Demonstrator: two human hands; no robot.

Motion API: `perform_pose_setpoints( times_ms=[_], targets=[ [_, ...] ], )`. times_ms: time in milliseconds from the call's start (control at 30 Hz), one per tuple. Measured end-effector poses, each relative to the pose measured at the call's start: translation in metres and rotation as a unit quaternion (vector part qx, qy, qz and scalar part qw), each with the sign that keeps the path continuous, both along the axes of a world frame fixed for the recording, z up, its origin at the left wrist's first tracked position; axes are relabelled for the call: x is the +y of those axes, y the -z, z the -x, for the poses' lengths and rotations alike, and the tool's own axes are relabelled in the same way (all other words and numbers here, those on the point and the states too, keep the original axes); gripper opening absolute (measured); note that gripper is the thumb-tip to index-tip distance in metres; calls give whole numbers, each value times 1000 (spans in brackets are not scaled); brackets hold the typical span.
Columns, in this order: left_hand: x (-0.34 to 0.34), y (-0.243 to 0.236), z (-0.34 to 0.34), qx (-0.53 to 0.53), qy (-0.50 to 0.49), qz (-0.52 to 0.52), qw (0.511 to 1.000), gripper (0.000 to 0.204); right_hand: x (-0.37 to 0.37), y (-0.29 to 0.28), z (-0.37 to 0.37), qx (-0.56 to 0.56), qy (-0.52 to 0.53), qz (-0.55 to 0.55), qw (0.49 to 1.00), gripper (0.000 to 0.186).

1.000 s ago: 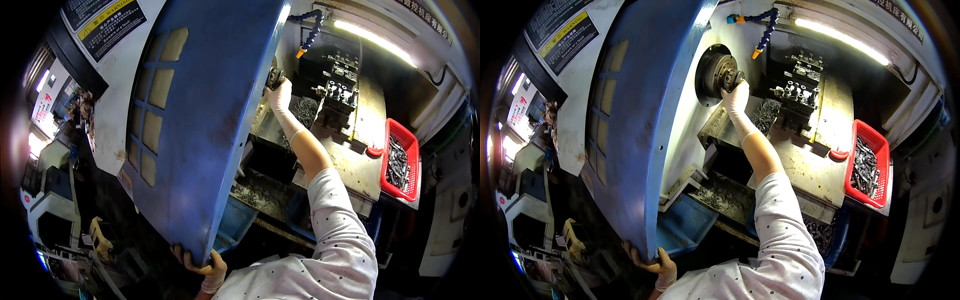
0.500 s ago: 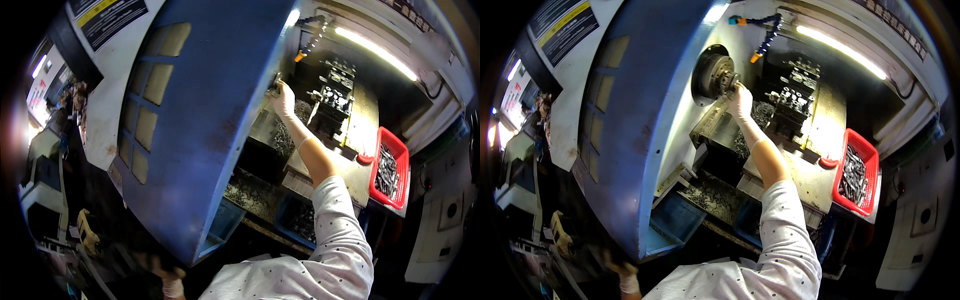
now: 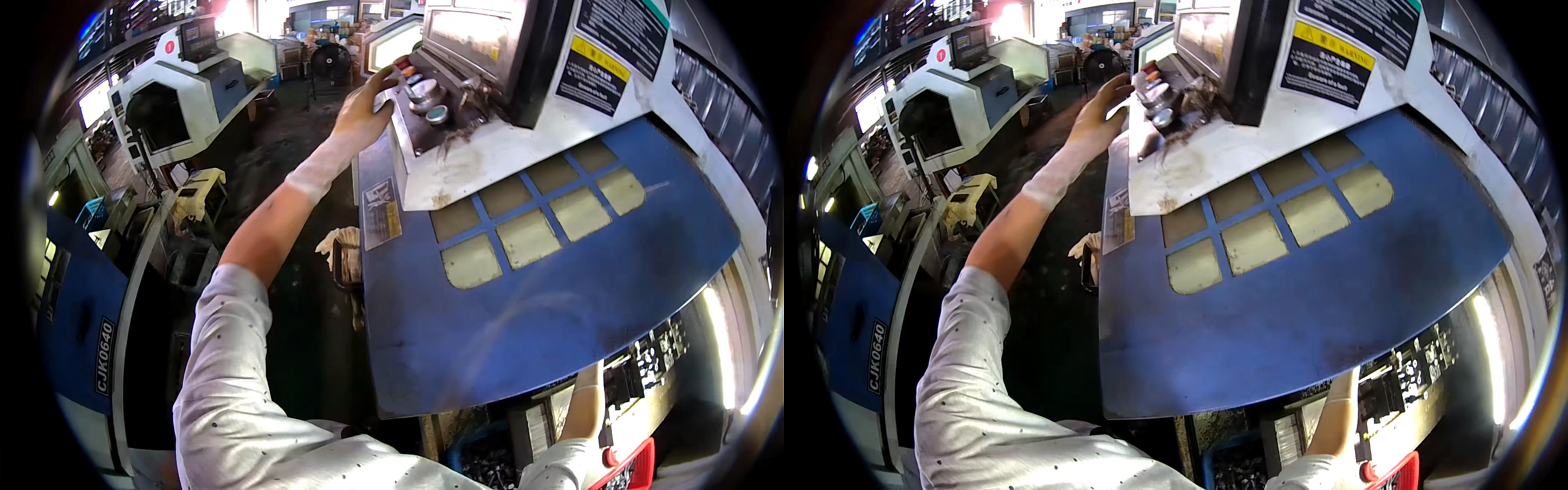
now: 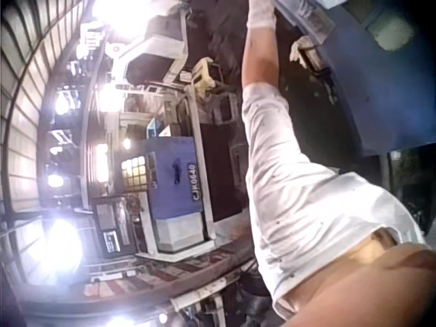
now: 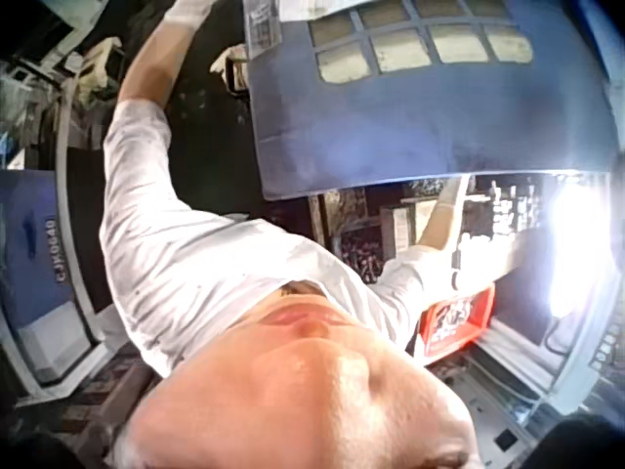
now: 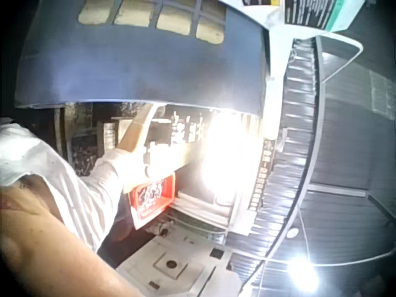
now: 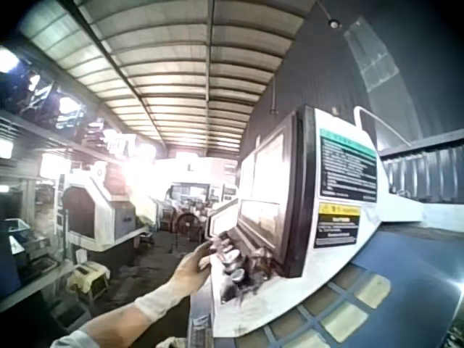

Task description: The person operates a CNC lathe, opening and closing the machine door, loading metal parts into the chuck, and using a wrench to tighten the chuck. They also spray coolant onto the chuck and handle small metal parts, placing them into a red basket.

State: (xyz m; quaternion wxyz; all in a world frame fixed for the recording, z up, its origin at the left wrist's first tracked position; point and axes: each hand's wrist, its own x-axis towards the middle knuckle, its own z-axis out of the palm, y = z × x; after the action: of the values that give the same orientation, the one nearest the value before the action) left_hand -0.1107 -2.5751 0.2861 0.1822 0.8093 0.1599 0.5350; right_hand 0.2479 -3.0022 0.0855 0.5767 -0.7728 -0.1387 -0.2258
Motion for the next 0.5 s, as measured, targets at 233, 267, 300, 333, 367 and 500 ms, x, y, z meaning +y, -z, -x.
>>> perform_pose_setpoints(
  times_ms=[233, 267, 300, 333, 367, 500],
  targets=[
    [40, -27, -42, 49, 16, -57, 997, 48, -11, -1, 4, -13, 19, 17, 1000, 16],
    [54, -27, -42, 57, -1, -101, 993, 47, -10, -1, 3, -10, 17, 16, 1000, 16],
    [52, -27, -43, 80, -52, -151, 984, 47, -18, 0, 5, -9, 24, 18, 999, 16],
    [51, -28, -43, 102, -104, -201, 969, 48, -18, -2, 5, -9, 26, 19, 999, 16],
    [53, -27, -49, 92, -103, -181, 974, 50, -19, -5, 7, -12, 28, 18, 999, 16],
    [54, -28, -29, 160, -76, -81, 981, 58, -4, -2, 4, -2, 8, 30, 1000, 16]
  ],
)
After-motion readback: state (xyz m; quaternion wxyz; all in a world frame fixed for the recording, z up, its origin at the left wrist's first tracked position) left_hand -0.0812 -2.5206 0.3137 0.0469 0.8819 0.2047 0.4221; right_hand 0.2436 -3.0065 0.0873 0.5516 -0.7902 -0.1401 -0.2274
